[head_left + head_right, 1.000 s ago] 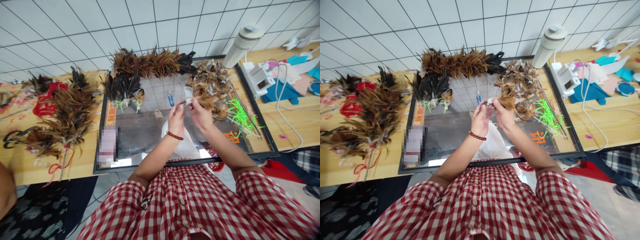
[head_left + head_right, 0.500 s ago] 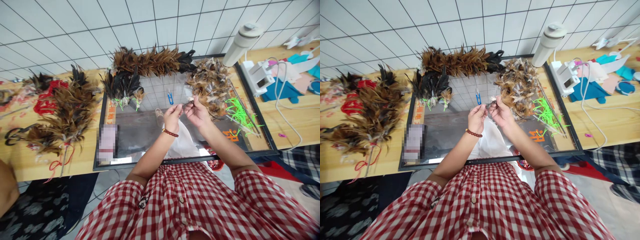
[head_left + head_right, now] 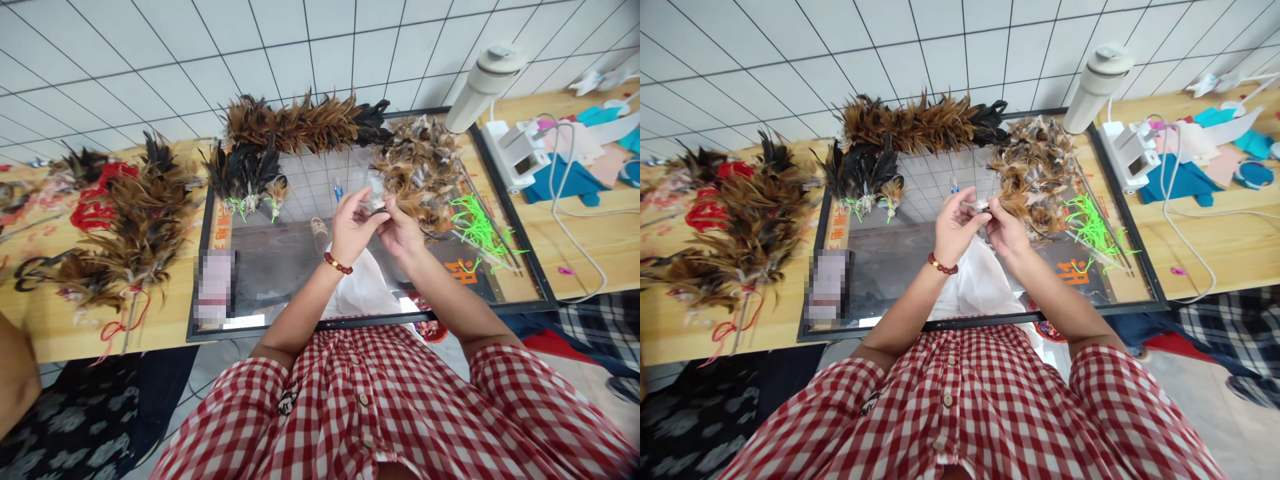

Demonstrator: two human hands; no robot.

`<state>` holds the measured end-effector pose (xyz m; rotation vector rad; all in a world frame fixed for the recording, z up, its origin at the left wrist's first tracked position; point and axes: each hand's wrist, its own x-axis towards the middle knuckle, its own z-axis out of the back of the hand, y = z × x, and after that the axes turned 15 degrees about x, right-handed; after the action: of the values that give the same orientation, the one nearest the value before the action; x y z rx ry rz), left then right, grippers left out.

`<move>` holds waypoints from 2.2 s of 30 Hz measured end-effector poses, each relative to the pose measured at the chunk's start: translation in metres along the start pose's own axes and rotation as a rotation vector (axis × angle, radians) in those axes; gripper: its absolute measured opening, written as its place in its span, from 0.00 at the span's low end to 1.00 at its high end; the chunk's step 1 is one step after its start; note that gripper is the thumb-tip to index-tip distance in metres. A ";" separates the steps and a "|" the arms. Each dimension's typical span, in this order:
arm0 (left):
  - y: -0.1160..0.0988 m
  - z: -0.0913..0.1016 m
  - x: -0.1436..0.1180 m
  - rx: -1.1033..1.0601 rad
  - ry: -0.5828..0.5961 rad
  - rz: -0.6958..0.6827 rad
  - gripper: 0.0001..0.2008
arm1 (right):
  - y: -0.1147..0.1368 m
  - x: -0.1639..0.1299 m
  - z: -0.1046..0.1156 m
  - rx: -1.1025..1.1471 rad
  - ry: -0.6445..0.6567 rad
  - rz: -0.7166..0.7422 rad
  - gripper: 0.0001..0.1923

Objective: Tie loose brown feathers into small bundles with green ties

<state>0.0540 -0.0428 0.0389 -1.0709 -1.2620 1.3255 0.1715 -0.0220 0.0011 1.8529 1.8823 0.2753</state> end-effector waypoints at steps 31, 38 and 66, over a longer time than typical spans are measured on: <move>-0.002 -0.010 0.048 -0.370 0.245 0.137 0.25 | 0.020 0.001 -0.017 0.054 -0.081 -0.107 0.20; 0.015 -0.027 0.035 -0.484 0.367 0.208 0.24 | 0.022 0.001 -0.021 0.219 -0.132 -0.245 0.13; 0.025 -0.013 0.042 -0.050 0.110 -0.009 0.11 | 0.052 -0.001 0.001 -0.876 0.521 0.608 0.13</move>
<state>0.0596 0.0013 0.0138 -1.1564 -1.2217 1.2174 0.2178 -0.0199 0.0246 1.6998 1.0558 1.6148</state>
